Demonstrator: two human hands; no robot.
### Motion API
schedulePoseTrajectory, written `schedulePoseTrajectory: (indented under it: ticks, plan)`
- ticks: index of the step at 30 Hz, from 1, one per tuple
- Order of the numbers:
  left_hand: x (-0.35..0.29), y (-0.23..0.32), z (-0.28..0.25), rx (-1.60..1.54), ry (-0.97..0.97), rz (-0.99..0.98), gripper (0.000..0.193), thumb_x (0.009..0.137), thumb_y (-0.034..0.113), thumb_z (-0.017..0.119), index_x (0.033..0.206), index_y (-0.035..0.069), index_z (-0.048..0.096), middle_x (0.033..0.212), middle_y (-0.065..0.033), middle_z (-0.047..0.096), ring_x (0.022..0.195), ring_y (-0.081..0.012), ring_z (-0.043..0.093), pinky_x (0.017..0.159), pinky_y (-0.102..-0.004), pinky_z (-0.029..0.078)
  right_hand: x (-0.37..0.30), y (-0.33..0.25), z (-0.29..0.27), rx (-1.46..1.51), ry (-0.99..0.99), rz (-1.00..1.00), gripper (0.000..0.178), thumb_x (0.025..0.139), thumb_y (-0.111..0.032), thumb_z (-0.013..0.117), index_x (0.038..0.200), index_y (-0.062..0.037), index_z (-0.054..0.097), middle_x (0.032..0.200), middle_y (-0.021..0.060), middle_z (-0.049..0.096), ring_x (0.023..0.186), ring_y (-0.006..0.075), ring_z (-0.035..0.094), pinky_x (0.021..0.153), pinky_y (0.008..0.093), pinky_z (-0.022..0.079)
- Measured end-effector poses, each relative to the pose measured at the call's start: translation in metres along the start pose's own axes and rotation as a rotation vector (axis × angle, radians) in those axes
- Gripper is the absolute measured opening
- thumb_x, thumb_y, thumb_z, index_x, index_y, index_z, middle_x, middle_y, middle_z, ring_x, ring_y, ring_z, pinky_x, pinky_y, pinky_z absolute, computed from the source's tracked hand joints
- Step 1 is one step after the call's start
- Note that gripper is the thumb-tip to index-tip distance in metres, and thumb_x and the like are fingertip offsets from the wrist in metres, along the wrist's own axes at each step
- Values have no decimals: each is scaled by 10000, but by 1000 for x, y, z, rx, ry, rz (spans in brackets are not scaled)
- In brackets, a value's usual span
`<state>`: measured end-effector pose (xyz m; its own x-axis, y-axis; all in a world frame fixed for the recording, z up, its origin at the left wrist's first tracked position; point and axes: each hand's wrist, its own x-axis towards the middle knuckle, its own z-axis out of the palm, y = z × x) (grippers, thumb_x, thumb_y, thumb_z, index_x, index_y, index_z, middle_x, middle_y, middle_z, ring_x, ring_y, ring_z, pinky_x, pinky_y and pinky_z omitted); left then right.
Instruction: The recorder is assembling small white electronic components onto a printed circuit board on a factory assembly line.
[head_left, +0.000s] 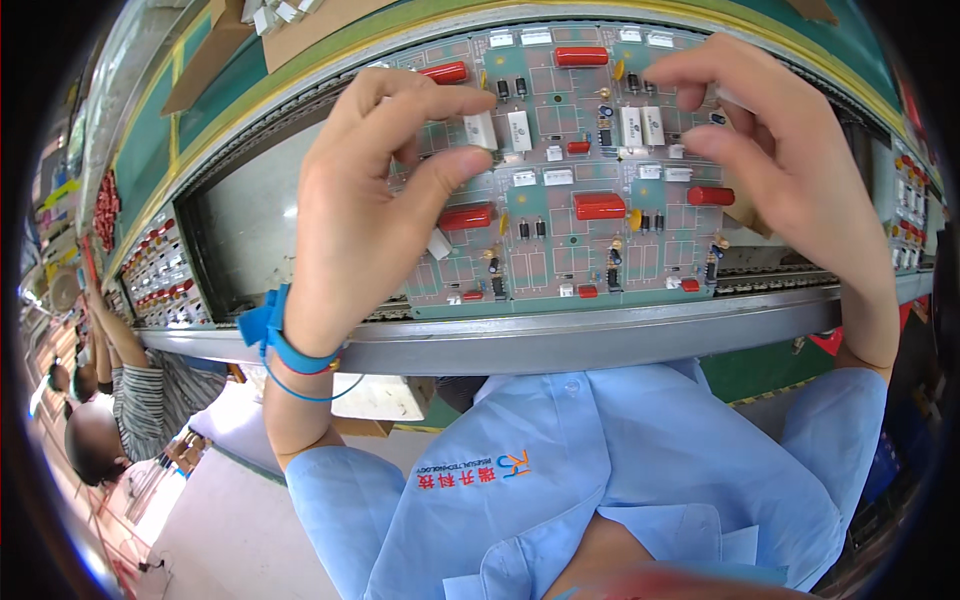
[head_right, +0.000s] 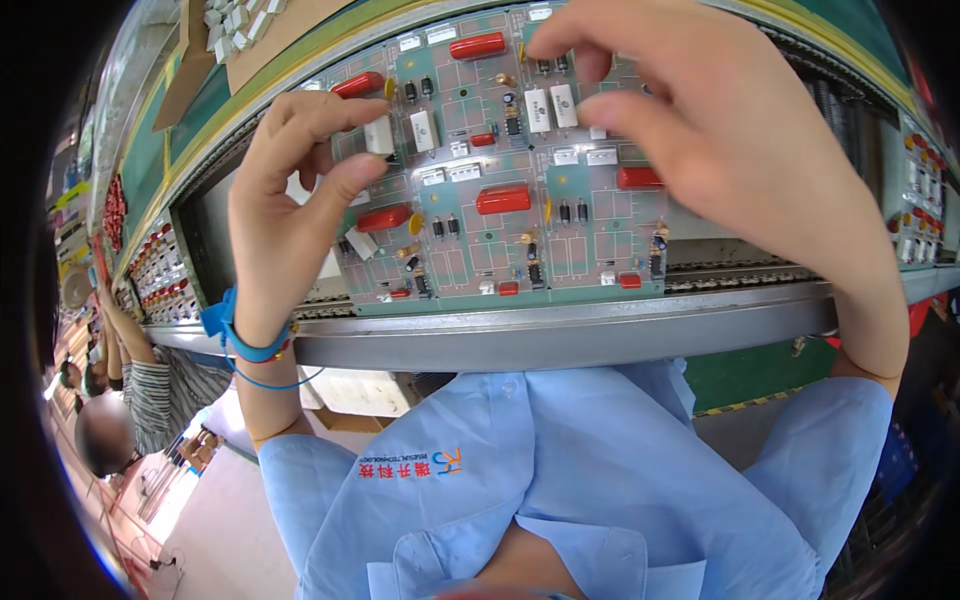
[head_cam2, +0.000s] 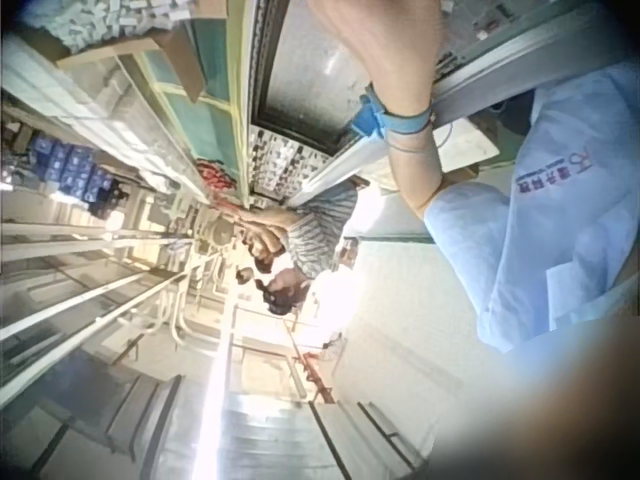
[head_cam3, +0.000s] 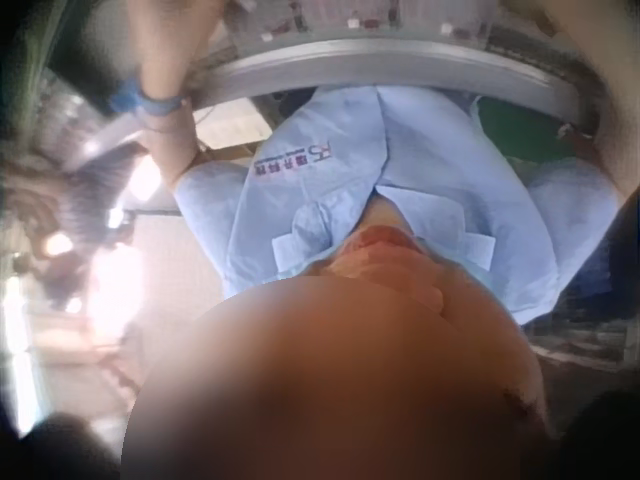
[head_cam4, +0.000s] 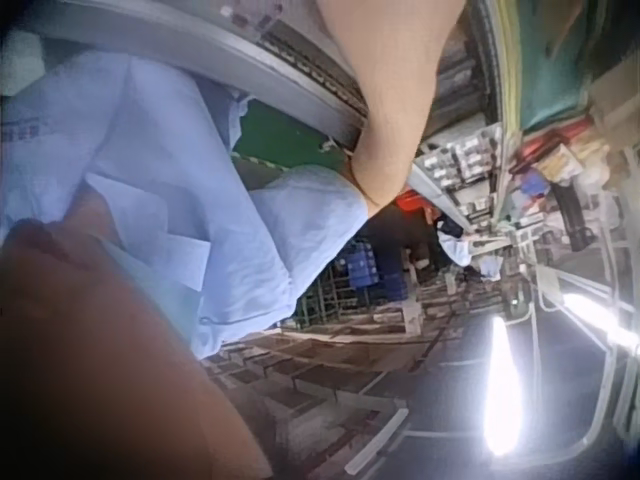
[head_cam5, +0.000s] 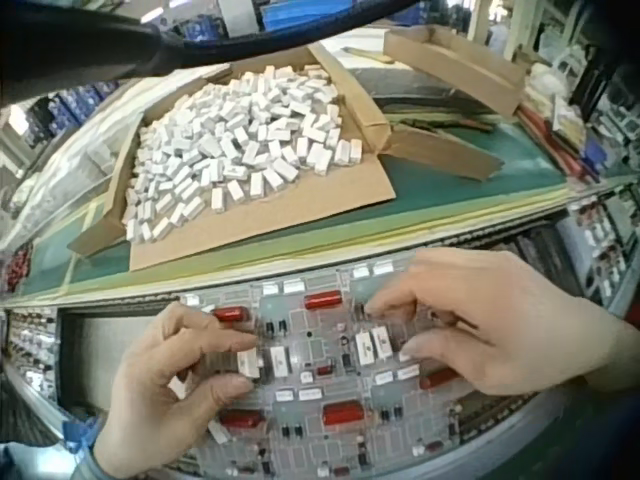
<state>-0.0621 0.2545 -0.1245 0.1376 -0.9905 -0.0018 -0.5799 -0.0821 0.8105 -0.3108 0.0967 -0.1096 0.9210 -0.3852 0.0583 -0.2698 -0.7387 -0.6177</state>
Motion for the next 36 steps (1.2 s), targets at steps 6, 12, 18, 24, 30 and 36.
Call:
schedulePoseTrajectory:
  ticks: [6, 12, 18, 24, 30, 36]
  plan:
    - [2, -6, 9, 365, 98, 229, 344, 747, 87, 824, 1085, 79, 759, 1089, -70, 596, 1018, -207, 576, 860, -310, 466, -17, 5, -15, 519, -99, 312, 399, 866, 71, 497, 1251, 9, 579, 1064, 39, 584, 983, 104, 546, 870, 258, 453]
    - [4, -4, 10, 367, 86, 176, 351, 721, 73, 818, 1060, 156, 778, 1159, -91, 581, 1058, -281, 520, 885, -379, 446, -22, 5, -23, 537, -52, 367, 355, 913, -41, 526, 1260, -14, 596, 1080, 29, 579, 935, 79, 536, 797, 227, 441]
    - [3, -9, 10, 320, 77, 167, 353, 723, 87, 820, 1061, 182, 783, 1193, -73, 570, 1040, -261, 516, 903, -376, 421, -26, 4, -26, 517, -21, 428, 335, 959, -153, 556, 1269, -38, 613, 1096, 20, 575, 888, 53, 526, 724, 195, 428]
    - [4, -6, 10, 428, 73, 208, 354, 719, 99, 817, 1054, 209, 781, 1199, -40, 573, 976, -225, 512, 894, -381, 355, -31, 7, -26, 483, 23, 426, 346, 981, -208, 564, 1287, -51, 609, 1055, 8, 576, 835, 36, 511, 675, 177, 411]
    - [5, 15, 14, 692, 54, 255, 327, 738, 101, 808, 1058, 160, 783, 1147, -42, 602, 1027, -241, 553, 869, -377, 389, -38, 15, -17, 430, 57, 330, 373, 994, -245, 560, 1317, -61, 587, 963, -10, 581, 759, 18, 489, 626, 161, 384]
    - [5, 8, 15, 674, 61, 301, 351, 726, 121, 817, 1073, 152, 771, 1114, -34, 611, 1040, -237, 559, 892, -376, 369, -45, 17, -8, 363, 88, 260, 396, 1005, -276, 557, 1342, -69, 570, 887, -24, 586, 696, 3, 470, 584, 148, 362]
